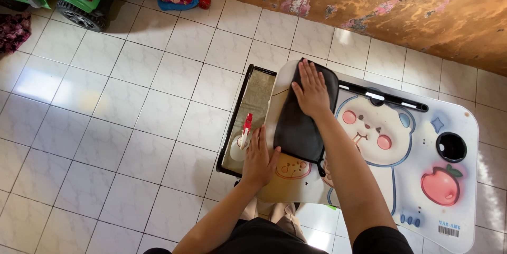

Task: The person sprays a liquid cleaner onto a small white table with a cartoon design, then wipes the entire tabletop with a dark cloth. The person repeatedly wipes the same areas to ensure the surface is clean.

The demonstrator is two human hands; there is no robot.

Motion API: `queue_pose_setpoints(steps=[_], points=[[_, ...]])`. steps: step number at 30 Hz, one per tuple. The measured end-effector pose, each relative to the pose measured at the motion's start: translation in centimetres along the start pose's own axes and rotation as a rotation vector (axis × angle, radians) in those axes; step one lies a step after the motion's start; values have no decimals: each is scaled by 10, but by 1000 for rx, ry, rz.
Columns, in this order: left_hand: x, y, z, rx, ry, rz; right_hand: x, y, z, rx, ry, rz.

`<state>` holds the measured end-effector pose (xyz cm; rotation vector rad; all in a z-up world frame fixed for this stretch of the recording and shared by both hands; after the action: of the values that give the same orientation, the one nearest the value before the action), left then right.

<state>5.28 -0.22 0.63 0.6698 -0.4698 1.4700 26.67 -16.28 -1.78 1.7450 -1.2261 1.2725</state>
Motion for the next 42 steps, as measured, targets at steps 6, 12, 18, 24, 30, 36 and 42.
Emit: queue_pose_setpoints(steps=[6,12,18,24,30,36,42], points=[[-2,0,-4,-33,37,37,3,21,46,-134,14,37],[2,0,0,-81,117,62,-1,31,47,-260,31,58],[-2,-4,-7,-144,205,89,-11,42,18,-156,65,118],[0,-2,-5,-117,196,70,-30,32,-28,78,154,147],[5,-3,10,-14,149,5,-17,12,-41,164,14,114],[-3,0,10,28,-17,-8,-18,-3,-7,115,-8,117],[4,-2,13,37,119,10,0,7,27,-32,1,21]])
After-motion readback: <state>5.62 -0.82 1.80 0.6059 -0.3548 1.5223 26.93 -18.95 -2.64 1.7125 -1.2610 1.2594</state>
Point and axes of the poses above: each hand's wrist, its own y-axis away from the middle knuckle, its own x-axis out of the back of the hand, z = x × y, the point moved 5 cm from there along -y, towards the middle knuckle, and after that the axes turned 1 degree about x, right-handed, at the moved point
